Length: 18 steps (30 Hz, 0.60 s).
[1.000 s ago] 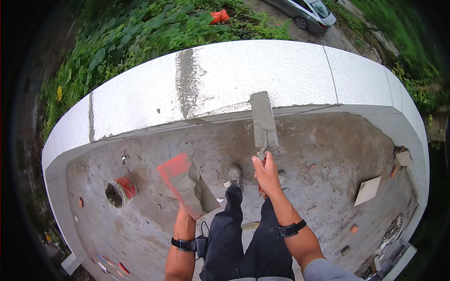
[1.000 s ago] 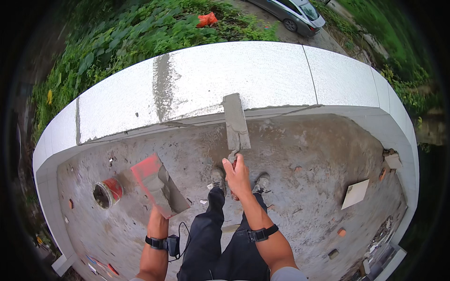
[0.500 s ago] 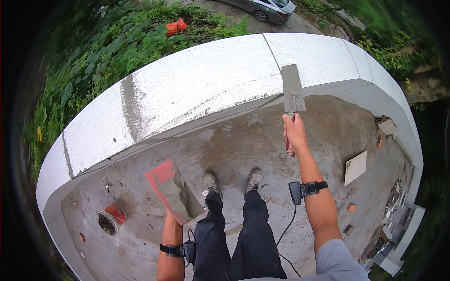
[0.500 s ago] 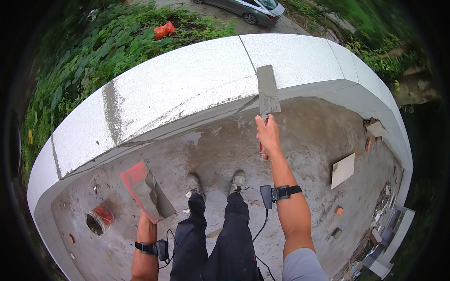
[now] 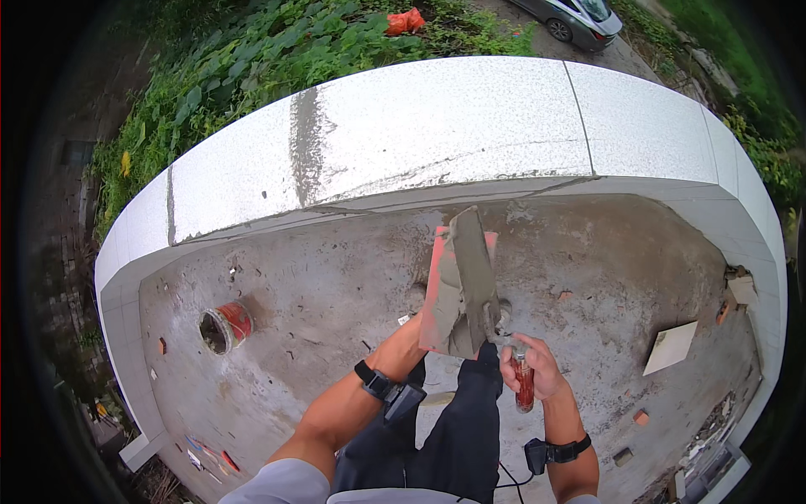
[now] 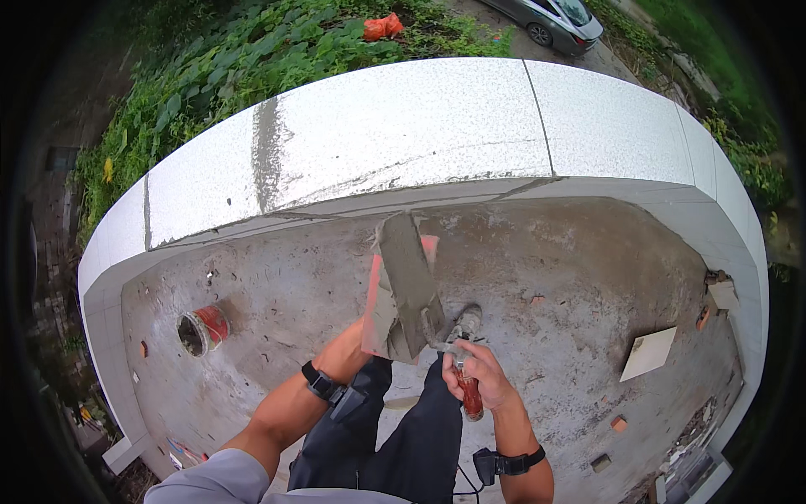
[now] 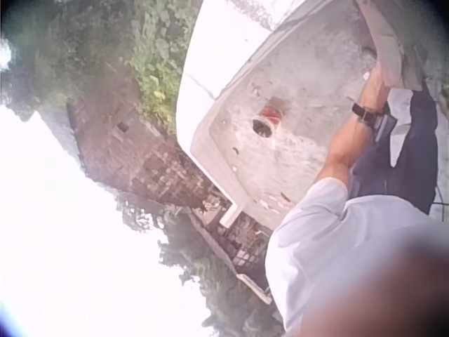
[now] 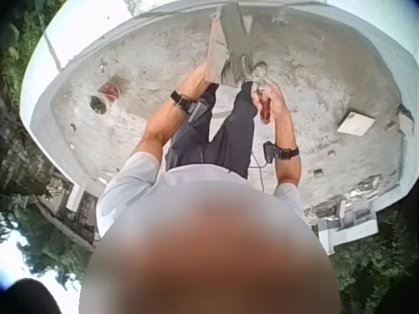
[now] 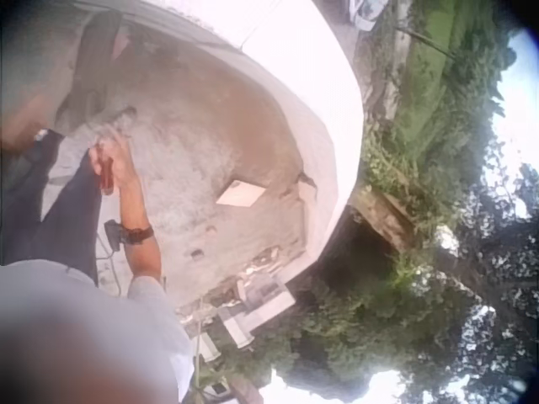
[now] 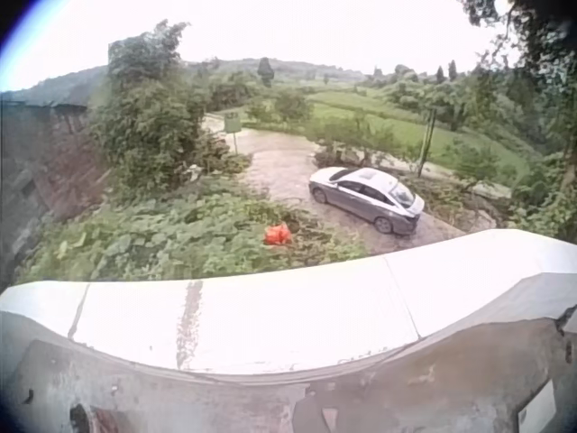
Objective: Applying mortar to fill the gaps between wall tiles using a trowel and a hawk.
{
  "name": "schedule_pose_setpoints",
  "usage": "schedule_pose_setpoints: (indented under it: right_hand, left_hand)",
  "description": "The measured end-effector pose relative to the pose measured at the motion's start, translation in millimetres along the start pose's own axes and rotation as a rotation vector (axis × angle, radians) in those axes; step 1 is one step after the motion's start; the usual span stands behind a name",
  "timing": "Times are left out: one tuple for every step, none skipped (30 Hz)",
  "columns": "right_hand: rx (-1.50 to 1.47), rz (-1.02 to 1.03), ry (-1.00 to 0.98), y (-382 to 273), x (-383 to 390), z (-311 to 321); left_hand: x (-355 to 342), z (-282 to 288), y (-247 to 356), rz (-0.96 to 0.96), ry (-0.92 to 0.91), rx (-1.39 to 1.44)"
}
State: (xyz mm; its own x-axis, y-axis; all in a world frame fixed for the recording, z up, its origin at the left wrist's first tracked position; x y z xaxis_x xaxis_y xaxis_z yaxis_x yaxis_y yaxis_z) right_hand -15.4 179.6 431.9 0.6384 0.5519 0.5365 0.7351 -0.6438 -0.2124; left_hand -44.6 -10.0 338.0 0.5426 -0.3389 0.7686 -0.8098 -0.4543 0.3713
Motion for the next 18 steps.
schedule_pose_setpoints:
  right_hand:
    - [-0.041, -0.041, -0.012, 14, 1, 3]
    - [-0.045, -0.033, -0.008, 20, 2, 9]
    - [-0.006, -0.080, -0.017, 30, 5, 13]
    - [0.028, -0.113, -0.034, 39, 12, 16]
    - [0.107, -0.155, 0.005, 47, 19, 22]
    - [0.114, -0.132, 0.026, 48, 26, 26]
    - [0.134, -0.188, 0.083, 53, 37, 32]
    - [0.148, -0.250, 0.118, 57, 46, 37]
    - [0.243, -0.263, 0.186, 56, 54, 44]
    - [0.246, -0.244, 0.204, 52, 56, 46]
    - [0.215, -0.185, 0.230, 44, 54, 48]
    - [0.184, -0.125, 0.259, 34, 50, 52]
    - [0.113, -0.045, 0.361, 22, 44, 62]
    - [0.008, 0.071, 0.446, 9, 32, 72]
    - [-0.089, 0.185, 0.470, -5, 17, 78]
    - [-0.175, 0.258, 0.474, -20, 2, 85]
    - [-0.252, 0.336, 0.421, -36, -15, 87]
    - [-0.326, 0.371, 0.413, -49, -30, 92]
  left_hand:
    - [1, -5, -2, 0.023, -0.077, 0.055]
    - [2, -12, -4, 0.051, -0.162, 0.110]
    - [3, -19, -6, 0.085, -0.253, 0.164]
    - [5, -28, -9, 0.131, -0.352, 0.207]
    - [6, -27, -8, 0.141, -0.363, 0.222]
    - [6, -16, 4, 0.048, -0.314, 0.165]
    - [5, -1, 13, -0.013, -0.195, 0.078]
    - [7, 7, 22, -0.074, -0.182, 0.088]
    - [9, 22, 31, -0.118, -0.106, 0.066]
    - [11, 32, 42, -0.188, -0.090, 0.062]
    - [16, 49, 47, -0.175, -0.032, 0.113]
    - [22, 52, 54, -0.190, -0.143, 0.178]
    - [27, 60, 61, -0.217, -0.173, 0.143]
    - [33, 64, 63, -0.235, -0.228, 0.161]
    - [39, 70, 63, -0.240, -0.250, 0.169]
    - [44, 74, 63, -0.247, -0.267, 0.178]
    - [51, 77, 58, -0.242, -0.274, 0.174]
    - [59, 86, 54, -0.249, -0.224, 0.231]
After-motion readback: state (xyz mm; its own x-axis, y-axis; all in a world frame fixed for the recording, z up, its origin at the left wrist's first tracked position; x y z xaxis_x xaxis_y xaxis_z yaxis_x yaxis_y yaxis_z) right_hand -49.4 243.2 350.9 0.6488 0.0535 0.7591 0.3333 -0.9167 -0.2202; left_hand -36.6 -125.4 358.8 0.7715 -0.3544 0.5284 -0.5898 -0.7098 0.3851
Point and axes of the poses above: each hand's wrist, its own x-axis away from the middle knuckle, its own z-axis out of the back of the hand, y = z × x, the point moved 8 cm from there along -x, towards the middle knuckle, and after that the axes turned 13 degrees about -x, right-handed, at the moved point
